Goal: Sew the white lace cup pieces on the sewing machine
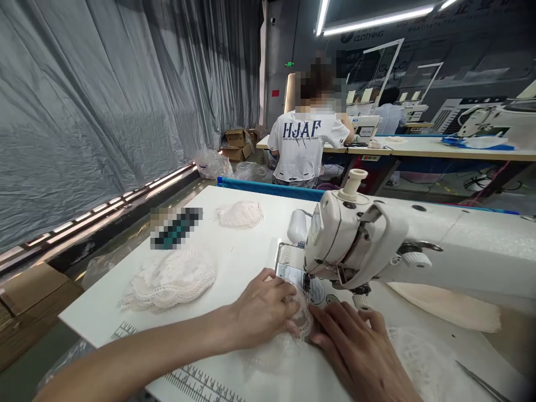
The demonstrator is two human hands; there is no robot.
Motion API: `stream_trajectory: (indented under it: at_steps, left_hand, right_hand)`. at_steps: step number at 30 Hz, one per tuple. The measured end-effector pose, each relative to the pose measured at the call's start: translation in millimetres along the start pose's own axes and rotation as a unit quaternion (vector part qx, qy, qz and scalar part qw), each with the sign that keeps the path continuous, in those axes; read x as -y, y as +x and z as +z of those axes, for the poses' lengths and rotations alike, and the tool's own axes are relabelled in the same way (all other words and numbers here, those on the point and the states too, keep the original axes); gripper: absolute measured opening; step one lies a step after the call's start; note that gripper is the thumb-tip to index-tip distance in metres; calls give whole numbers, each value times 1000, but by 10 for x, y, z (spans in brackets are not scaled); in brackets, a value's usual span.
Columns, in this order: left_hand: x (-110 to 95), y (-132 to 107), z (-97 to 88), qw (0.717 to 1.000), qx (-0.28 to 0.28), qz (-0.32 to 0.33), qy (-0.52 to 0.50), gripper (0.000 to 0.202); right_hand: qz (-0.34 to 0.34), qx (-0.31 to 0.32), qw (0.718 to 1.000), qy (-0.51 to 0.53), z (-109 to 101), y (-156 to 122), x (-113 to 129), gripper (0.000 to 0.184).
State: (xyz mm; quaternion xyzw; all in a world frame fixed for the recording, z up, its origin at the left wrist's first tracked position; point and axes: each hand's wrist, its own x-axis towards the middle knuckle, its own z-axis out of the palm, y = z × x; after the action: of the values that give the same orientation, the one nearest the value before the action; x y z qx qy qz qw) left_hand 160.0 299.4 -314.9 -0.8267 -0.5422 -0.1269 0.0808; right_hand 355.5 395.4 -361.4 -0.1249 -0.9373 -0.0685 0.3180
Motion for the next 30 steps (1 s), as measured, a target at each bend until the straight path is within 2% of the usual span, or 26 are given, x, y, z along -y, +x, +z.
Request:
stream_trajectory:
  at_steps: [6, 10, 12, 17, 19, 24, 28, 30]
  left_hand:
    - [104, 101, 117, 1000, -14, 8, -19, 25]
    - [124, 114, 142, 1000, -26, 3, -17, 26]
    - [91, 97, 136, 999, -32, 5, -16, 29]
    - [-113, -5, 113, 997, -58, 26, -38, 42]
    - [-182, -33, 117, 996, -62, 25, -51, 44]
    - [-233, -34, 135, 995, -85, 38, -45, 43]
    - [-216, -16, 139, 996, -78, 15, -34, 44]
    - [-202, -7, 149, 997, -68, -3, -23, 48]
  right_hand:
    - [0, -12, 996, -87, 39, 82, -29, 41]
    - [1, -15, 995, -97, -2, 141, -27, 41]
    - [6, -6, 998, -63, -26, 140, -11, 39]
    - [37, -9, 993, 115, -35, 42, 47, 37]
    - [49, -28, 991, 125, -25, 6, 48, 34]
    - [17, 15, 996, 85, 18, -41, 5, 29]
    - [39, -37, 991, 125, 28, -50, 35, 33]
    - [37, -44, 989, 137, -4, -26, 52, 33]
